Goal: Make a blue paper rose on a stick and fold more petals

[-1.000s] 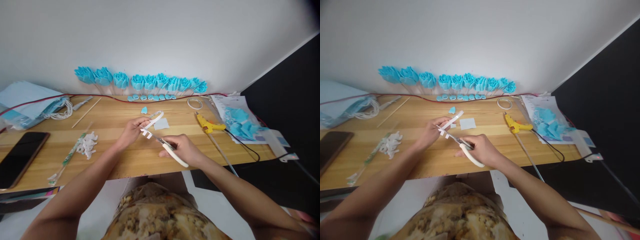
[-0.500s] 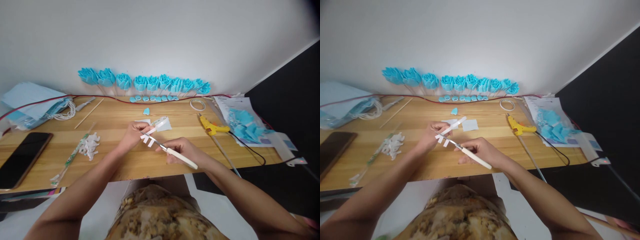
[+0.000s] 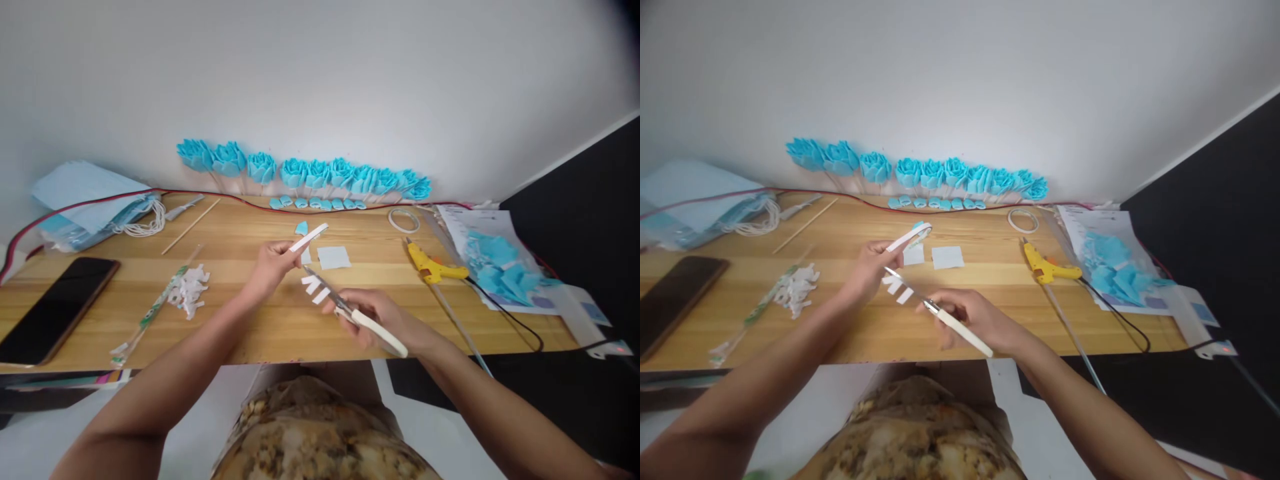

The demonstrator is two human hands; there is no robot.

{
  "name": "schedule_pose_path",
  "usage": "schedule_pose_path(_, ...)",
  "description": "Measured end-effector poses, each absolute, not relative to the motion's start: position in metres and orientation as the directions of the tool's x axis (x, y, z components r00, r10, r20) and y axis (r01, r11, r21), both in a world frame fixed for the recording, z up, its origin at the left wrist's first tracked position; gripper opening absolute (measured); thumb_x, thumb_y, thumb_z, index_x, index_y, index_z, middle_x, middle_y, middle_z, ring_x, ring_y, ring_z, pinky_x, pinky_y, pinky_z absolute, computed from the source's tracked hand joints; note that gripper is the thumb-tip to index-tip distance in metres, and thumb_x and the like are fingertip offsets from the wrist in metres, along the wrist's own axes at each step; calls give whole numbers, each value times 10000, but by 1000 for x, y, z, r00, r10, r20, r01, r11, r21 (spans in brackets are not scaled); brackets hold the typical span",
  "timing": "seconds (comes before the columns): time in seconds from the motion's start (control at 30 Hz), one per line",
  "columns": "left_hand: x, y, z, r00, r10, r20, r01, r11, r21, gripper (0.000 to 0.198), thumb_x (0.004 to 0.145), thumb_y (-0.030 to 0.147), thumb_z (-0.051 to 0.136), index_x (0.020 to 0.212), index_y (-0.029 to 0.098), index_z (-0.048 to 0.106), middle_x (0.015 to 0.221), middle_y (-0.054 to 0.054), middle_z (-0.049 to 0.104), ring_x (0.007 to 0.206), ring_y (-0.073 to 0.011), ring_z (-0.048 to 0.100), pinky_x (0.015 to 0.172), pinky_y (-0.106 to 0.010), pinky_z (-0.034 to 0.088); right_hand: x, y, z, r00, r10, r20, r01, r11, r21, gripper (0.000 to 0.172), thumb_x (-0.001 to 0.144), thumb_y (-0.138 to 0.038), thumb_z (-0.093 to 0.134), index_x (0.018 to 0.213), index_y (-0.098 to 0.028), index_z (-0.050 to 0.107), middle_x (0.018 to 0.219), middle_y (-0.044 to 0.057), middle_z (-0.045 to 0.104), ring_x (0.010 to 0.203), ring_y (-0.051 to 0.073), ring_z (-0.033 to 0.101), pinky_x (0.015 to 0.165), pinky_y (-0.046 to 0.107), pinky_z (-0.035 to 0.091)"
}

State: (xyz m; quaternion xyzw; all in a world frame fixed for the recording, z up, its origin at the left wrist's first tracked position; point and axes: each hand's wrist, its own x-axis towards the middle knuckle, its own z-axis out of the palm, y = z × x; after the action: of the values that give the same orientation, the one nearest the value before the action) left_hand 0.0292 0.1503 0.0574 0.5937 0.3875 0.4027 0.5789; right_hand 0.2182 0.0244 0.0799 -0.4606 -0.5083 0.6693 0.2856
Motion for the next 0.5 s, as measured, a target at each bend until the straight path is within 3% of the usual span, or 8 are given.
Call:
schedule_pose_path(0.1,28,152,55,407,913,17,-23,-8,1000,452,735,524,650,481,170,530,476,37,353,517,-91,307,544,-256,215,230,18,71,-412,853,-319,-10,-355,-935,542,777,-605,762,1095,-190,621,685,-50,566,531,80,473,576,231,430)
schedule_pose_path(0.27,28,154,46,525,850,32,32,-57,998,402,825,504,596,601,170,610,554,21,461,578,-119,399,598,-269,299,239,16,58,-348,914,-208,-51,-241,-969,692,643,-688,826,1049,-205,543,697,-57,559,585,90,442,765,328,495)
schedule_pose_path(0.5,29,156,44,612,789,56,-4,-68,998,321,873,456,565,708,182,595,619,32,456,649,-132,434,671,-277,332,247,24,52,-379,921,-88,24,-85,-996,653,801,-744,648,1131,-191,545,782,-4,559,656,121,468,700,318,469)
